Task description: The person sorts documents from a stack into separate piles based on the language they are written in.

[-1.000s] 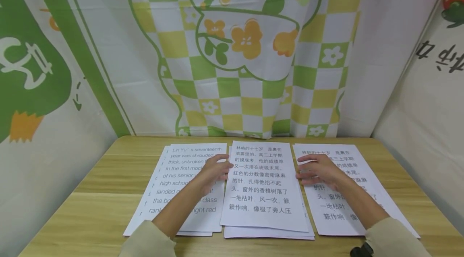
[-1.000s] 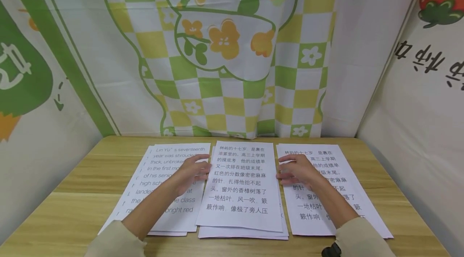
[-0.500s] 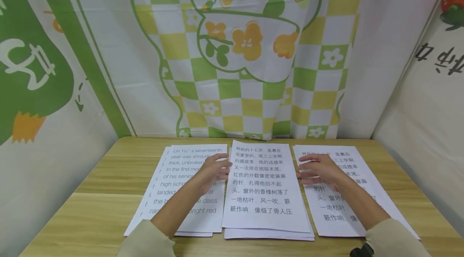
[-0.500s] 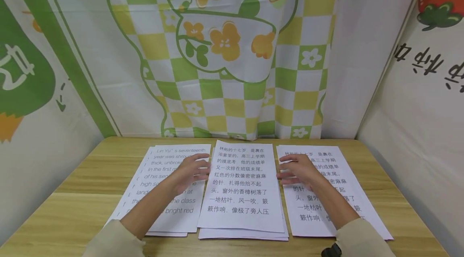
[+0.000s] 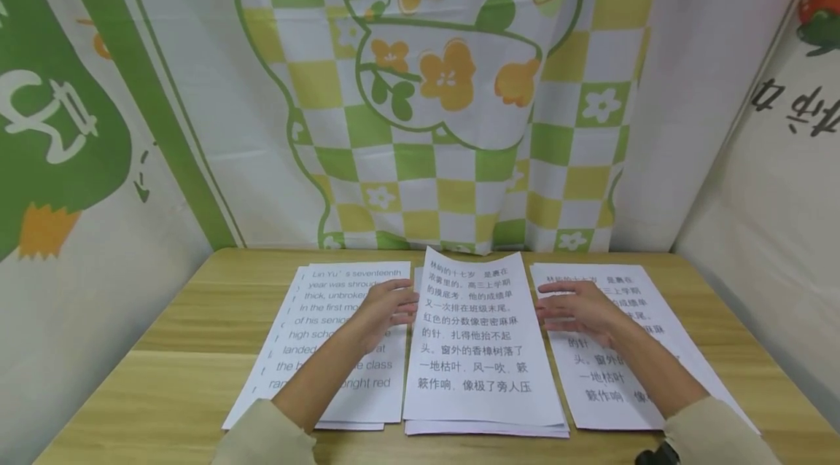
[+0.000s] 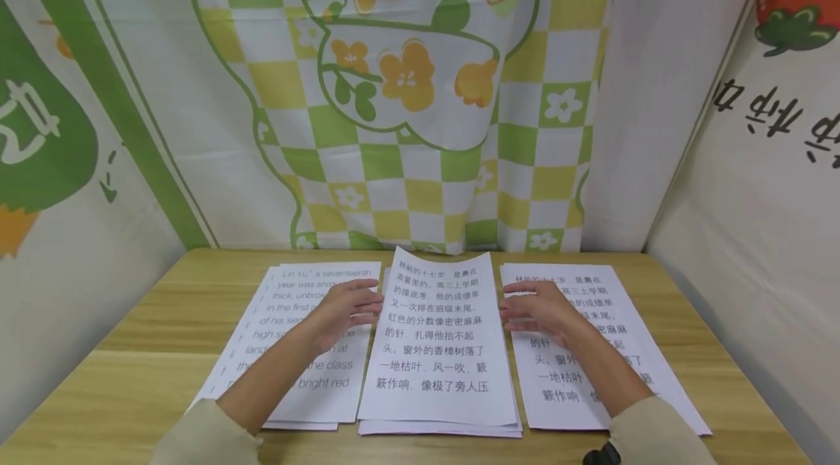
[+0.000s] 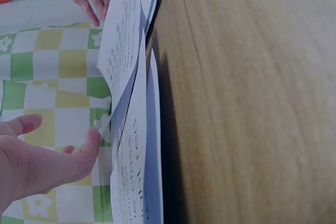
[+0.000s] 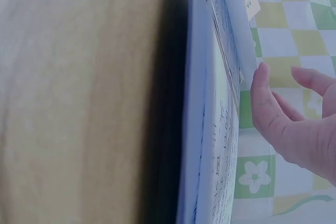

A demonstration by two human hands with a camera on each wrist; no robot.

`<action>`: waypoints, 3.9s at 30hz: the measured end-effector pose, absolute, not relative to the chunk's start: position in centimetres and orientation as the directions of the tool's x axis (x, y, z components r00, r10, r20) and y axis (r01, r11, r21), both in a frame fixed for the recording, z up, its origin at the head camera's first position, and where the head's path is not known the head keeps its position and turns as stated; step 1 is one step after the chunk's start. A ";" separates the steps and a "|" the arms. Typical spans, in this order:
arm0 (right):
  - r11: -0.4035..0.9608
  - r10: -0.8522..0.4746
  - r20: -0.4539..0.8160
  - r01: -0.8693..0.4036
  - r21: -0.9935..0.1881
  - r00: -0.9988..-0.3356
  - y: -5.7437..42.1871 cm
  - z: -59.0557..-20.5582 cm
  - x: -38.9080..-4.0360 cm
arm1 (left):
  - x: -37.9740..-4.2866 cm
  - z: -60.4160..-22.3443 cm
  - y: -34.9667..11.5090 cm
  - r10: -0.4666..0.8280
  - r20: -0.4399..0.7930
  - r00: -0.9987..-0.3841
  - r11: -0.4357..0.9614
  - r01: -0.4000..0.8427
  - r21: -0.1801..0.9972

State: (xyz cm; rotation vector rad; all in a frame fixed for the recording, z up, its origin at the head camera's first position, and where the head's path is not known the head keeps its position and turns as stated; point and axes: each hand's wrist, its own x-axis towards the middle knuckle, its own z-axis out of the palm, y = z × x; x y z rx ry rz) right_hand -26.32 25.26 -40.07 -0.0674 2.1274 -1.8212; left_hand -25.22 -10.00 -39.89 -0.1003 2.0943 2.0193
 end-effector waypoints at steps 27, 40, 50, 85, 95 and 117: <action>0.228 -0.250 -0.212 0.156 -0.961 -0.945 24.1 -40.3 -26.4 | -26.1 -40.6 -9.5 0.115 -0.231 -0.966 0.086 -0.222 0.971; 0.258 -0.233 -0.197 0.134 -0.957 -0.952 23.6 -40.8 -26.6 | -26.2 -40.8 -8.8 0.111 -0.233 -0.966 0.154 -0.215 0.965; 0.260 -0.228 -0.196 0.135 -0.956 -0.954 23.7 -40.9 -26.2 | -26.0 -41.1 -8.6 0.116 -0.228 -0.967 0.154 -0.209 0.966; 0.263 -0.217 -0.132 0.073 -0.962 -0.967 29.8 -39.9 -25.2 | -26.4 -40.0 -3.8 0.230 -0.190 -0.954 0.022 -0.190 0.982; 0.288 -0.212 -0.112 0.047 -0.956 -0.971 32.5 -39.8 -24.8 | -26.5 -40.5 -1.8 0.262 -0.228 -0.938 -0.012 -0.239 0.971; 0.247 -0.237 -0.071 0.011 -0.969 -0.969 36.8 -40.5 -24.9 | -25.9 -40.7 1.9 0.322 -0.238 -0.917 0.000 -0.251 0.968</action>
